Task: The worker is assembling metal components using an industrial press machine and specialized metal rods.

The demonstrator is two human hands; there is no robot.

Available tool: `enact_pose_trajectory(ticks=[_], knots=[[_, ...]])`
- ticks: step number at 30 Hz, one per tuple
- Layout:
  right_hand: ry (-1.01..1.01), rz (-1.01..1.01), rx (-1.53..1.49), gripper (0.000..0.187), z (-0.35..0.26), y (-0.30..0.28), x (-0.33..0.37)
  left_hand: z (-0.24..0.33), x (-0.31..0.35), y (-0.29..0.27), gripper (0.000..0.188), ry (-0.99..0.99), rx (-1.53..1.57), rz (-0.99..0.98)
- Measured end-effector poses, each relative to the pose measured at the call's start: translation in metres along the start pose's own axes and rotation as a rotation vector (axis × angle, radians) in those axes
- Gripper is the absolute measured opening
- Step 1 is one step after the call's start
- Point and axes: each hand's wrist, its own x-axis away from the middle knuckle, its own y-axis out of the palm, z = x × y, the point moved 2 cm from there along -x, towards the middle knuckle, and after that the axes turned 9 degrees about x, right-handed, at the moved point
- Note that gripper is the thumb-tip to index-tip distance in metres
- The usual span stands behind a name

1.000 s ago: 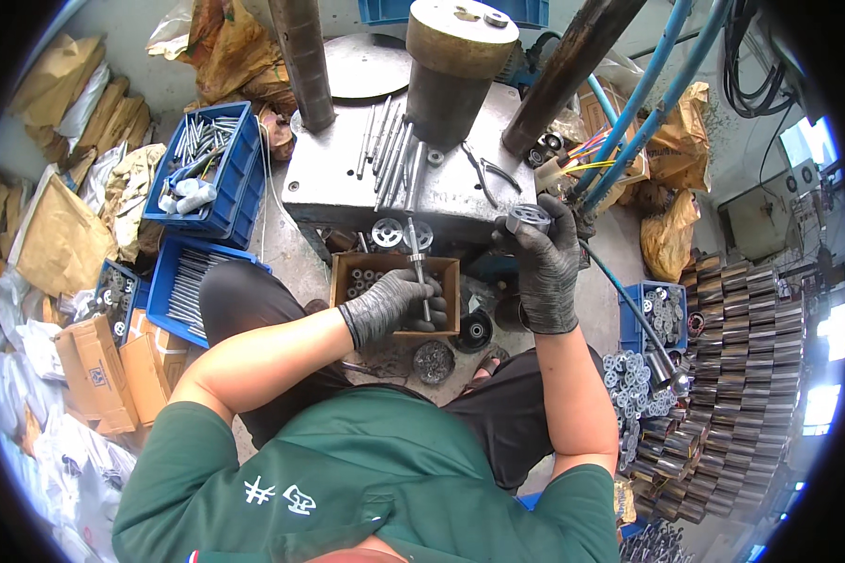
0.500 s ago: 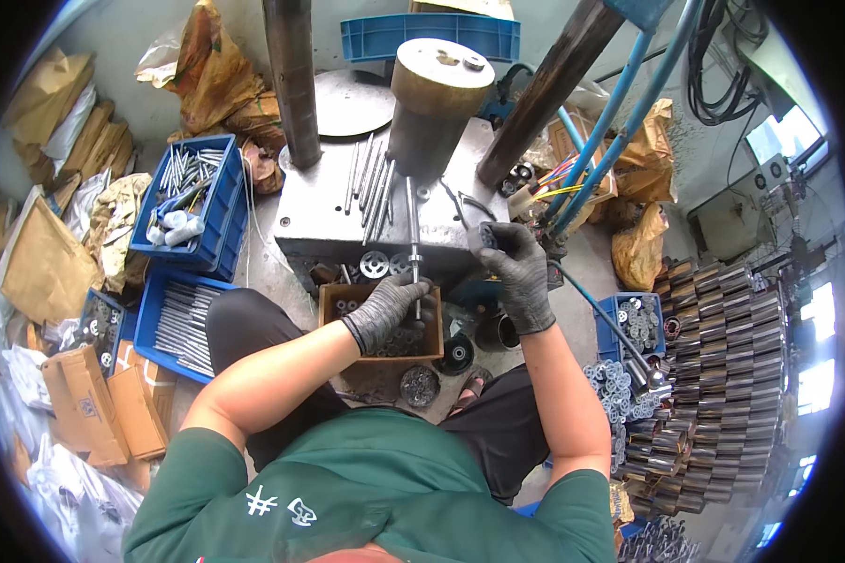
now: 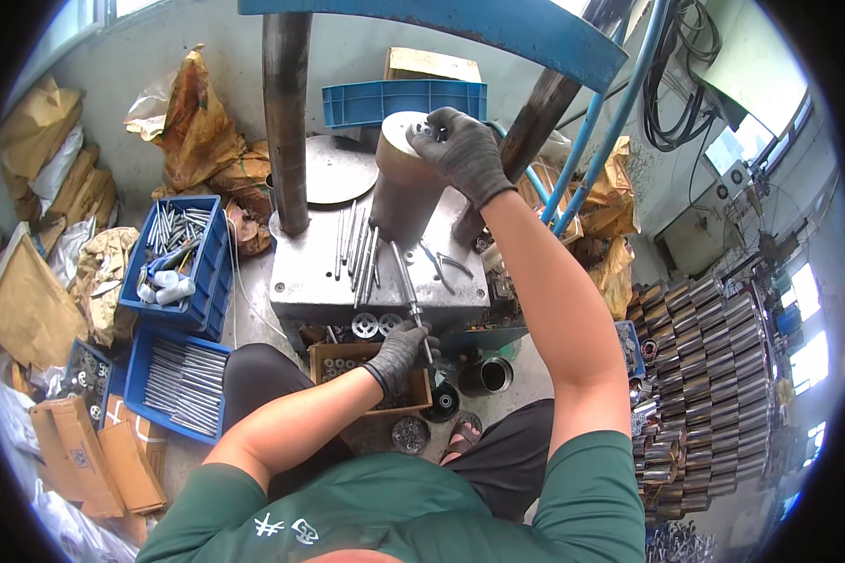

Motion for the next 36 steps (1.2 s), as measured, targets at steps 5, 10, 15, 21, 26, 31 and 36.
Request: enact_pose_trajectory(ticks=[5,10,15,21,26,31,36], knots=[[0.039,-0.227,0.402,0.047,0.012,0.018,-0.037,0.012,0.021,0.009,0.02,-0.006,0.011,0.03],[-0.085,-0.181,0.558,0.033,0.05,0.015,-0.043,0.013,0.021,0.007,0.019,-0.03,-0.005,0.015],[0.039,-0.145,0.233,0.026,0.07,0.001,-0.013,0.014,0.015,0.002,0.021,-0.042,0.056,0.003],[0.312,-0.084,-0.289,0.026,0.157,0.048,0.118,0.014,0.015,0.008,0.026,0.018,-0.053,0.017],[0.141,-0.306,0.258,0.017,0.172,0.1,0.171,0.008,0.009,0.0,0.026,0.041,-0.03,0.029],[0.185,-0.279,0.224,0.02,0.177,0.106,0.173,0.005,0.005,-0.001,0.026,0.038,-0.014,0.042],[0.34,-0.055,-0.306,0.031,0.163,0.085,0.158,0.01,0.013,0.003,0.025,0.041,-0.037,0.038]])
